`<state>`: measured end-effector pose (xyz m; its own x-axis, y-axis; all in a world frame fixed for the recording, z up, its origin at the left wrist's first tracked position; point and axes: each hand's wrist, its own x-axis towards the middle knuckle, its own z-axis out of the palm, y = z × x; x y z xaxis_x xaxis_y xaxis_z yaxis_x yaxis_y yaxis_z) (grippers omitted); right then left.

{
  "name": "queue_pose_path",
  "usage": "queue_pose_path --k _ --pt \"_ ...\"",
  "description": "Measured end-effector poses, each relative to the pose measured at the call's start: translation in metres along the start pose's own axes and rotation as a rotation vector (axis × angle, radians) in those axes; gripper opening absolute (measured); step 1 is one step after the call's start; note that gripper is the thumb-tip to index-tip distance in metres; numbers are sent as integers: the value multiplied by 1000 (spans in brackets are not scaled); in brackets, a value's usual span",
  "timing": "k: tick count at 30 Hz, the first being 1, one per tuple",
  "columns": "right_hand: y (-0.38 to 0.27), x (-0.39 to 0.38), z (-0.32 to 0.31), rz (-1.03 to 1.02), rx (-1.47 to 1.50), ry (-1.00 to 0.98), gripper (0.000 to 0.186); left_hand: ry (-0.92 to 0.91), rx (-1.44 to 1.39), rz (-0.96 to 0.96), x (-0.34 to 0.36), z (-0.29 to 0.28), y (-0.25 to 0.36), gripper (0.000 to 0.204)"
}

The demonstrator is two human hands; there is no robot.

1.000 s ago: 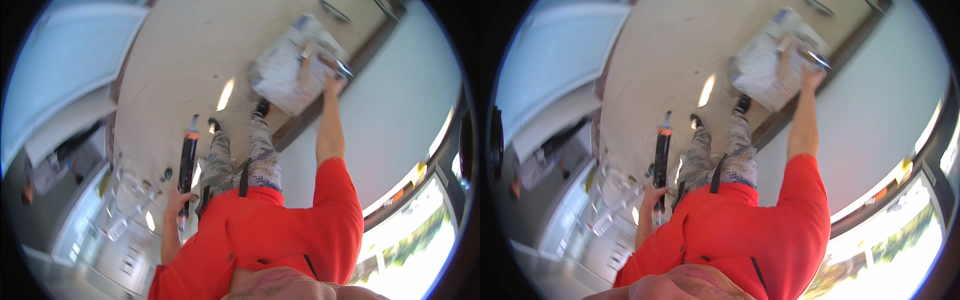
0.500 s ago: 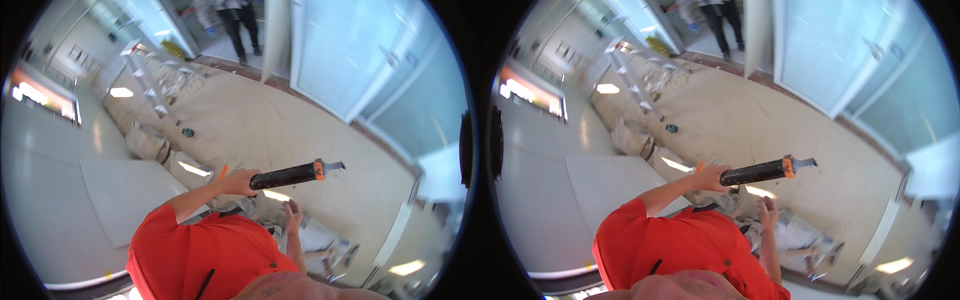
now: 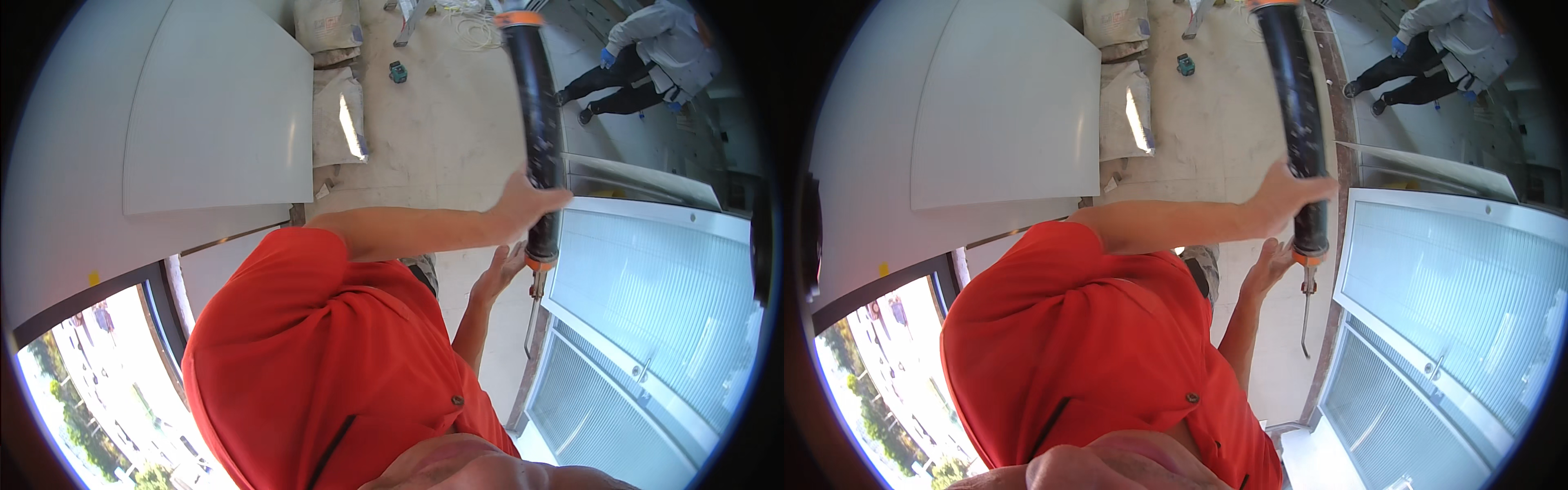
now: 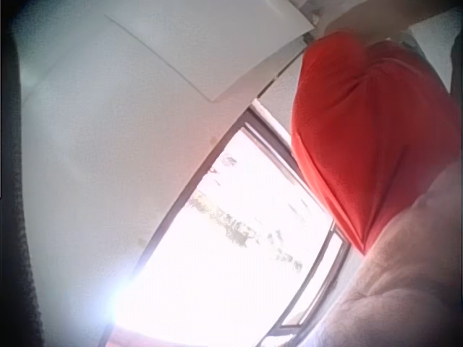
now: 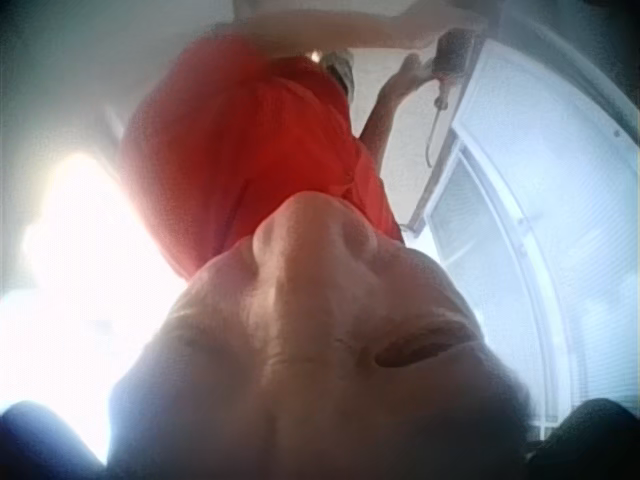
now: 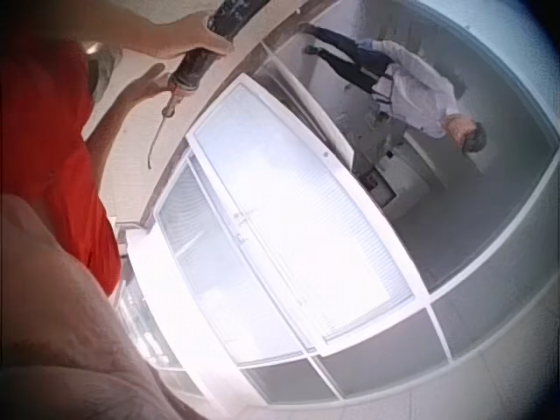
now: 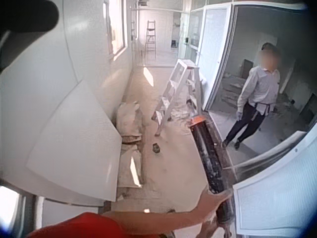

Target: The person uses a manual tile cutter to score and snap a white panel, then carries it to a wall and fits it into place. He uses a wooden block to tap the panel flush, applies sealant with a caulking gun to the back of another panel, and positions it against the wall.

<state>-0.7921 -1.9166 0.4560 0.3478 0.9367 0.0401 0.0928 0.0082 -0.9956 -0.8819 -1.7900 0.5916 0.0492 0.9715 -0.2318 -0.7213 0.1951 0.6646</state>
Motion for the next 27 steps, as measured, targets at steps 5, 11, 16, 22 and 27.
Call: queue_pose_path --k 5,11,16,22,27 --pt "50 82 -16 174 -264 -324 60 323 -284 -211 82 -78 -16 27" --pt "28 122 -1 222 -466 -778 55 715 -496 -76 143 -172 -37 32" --pt "-29 188 31 -598 -683 -372 36 929 -520 -55 148 -213 10 30" --pt "-39 224 121 195 -416 -1038 27 876 -564 -24 156 -243 48 38" --pt "-41 247 193 210 -297 -956 18 403 283 -389 123 -277 148 57"
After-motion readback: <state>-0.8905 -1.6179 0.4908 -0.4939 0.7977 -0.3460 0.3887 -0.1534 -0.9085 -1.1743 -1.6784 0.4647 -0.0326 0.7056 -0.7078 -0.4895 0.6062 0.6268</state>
